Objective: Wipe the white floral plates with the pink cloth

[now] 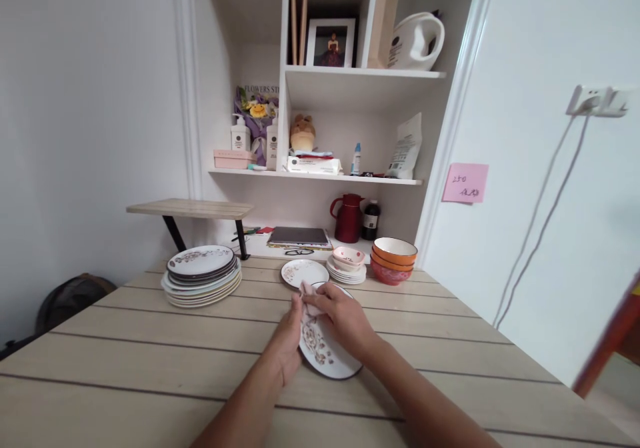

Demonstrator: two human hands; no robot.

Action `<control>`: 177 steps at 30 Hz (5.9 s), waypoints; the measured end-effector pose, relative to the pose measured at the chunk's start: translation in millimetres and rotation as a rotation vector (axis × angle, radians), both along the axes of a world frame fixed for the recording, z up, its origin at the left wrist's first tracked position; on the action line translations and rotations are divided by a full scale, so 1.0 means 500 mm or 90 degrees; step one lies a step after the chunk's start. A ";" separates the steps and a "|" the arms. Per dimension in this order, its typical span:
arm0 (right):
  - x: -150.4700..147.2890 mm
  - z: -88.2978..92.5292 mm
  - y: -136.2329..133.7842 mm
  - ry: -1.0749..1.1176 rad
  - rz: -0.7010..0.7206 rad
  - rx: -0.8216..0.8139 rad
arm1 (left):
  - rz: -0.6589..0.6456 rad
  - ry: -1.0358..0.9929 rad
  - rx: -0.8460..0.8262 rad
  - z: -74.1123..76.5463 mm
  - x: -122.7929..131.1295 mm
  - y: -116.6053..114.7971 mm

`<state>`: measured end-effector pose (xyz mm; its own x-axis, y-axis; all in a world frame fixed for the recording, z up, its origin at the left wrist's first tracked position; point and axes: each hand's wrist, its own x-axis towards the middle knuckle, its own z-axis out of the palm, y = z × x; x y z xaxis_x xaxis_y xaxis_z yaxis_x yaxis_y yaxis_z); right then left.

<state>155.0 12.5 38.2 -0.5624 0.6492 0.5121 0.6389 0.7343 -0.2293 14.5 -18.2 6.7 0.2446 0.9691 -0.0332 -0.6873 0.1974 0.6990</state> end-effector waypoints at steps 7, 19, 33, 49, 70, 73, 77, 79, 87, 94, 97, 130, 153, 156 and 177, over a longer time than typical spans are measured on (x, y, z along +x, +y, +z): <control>0.046 0.017 0.024 -0.112 -0.207 -0.018 | 0.059 0.060 -0.025 -0.003 -0.001 0.001; 0.084 0.047 -0.013 -0.277 -0.002 -0.230 | 0.066 0.064 -0.078 -0.001 -0.004 0.001; 0.041 0.018 0.017 -0.062 -0.143 -0.113 | 0.033 0.028 -0.067 0.006 -0.003 -0.001; -0.013 0.001 -0.025 -0.054 0.085 -0.119 | 0.059 0.033 -0.088 0.006 -0.004 -0.005; 0.104 0.061 0.023 -0.242 -0.323 -0.105 | 0.130 0.151 -0.027 -0.011 0.006 -0.005; 0.119 0.059 0.021 -0.256 -0.288 -0.107 | 0.145 0.146 -0.042 -0.010 0.008 -0.008; 0.114 0.042 0.025 -0.209 -0.287 -0.076 | 0.161 0.128 -0.064 -0.007 0.010 -0.005; 0.105 0.034 0.028 -0.170 -0.280 -0.045 | 0.179 0.104 -0.068 -0.006 0.010 -0.001; 0.083 0.017 0.031 0.010 -0.225 0.065 | 0.203 0.045 -0.092 -0.005 0.005 0.008; 0.076 0.015 0.025 -0.151 -0.199 -0.072 | 0.208 0.051 -0.114 -0.001 0.004 0.008; 0.078 0.028 0.013 -0.186 -0.168 -0.138 | 0.218 0.057 -0.130 -0.003 0.003 0.010; 0.045 0.021 -0.012 -0.048 0.078 -0.291 | 0.081 0.010 -0.107 0.008 -0.004 0.001; 0.079 0.023 0.008 -0.217 -0.158 -0.177 | 0.081 0.044 -0.130 0.010 -0.001 -0.002; 0.086 0.033 -0.007 -0.252 -0.061 -0.253 | 0.077 0.026 -0.124 0.004 -0.002 0.001; 0.006 0.009 0.020 -0.029 -0.152 -0.057 | 0.068 0.079 -0.048 0.005 0.003 0.006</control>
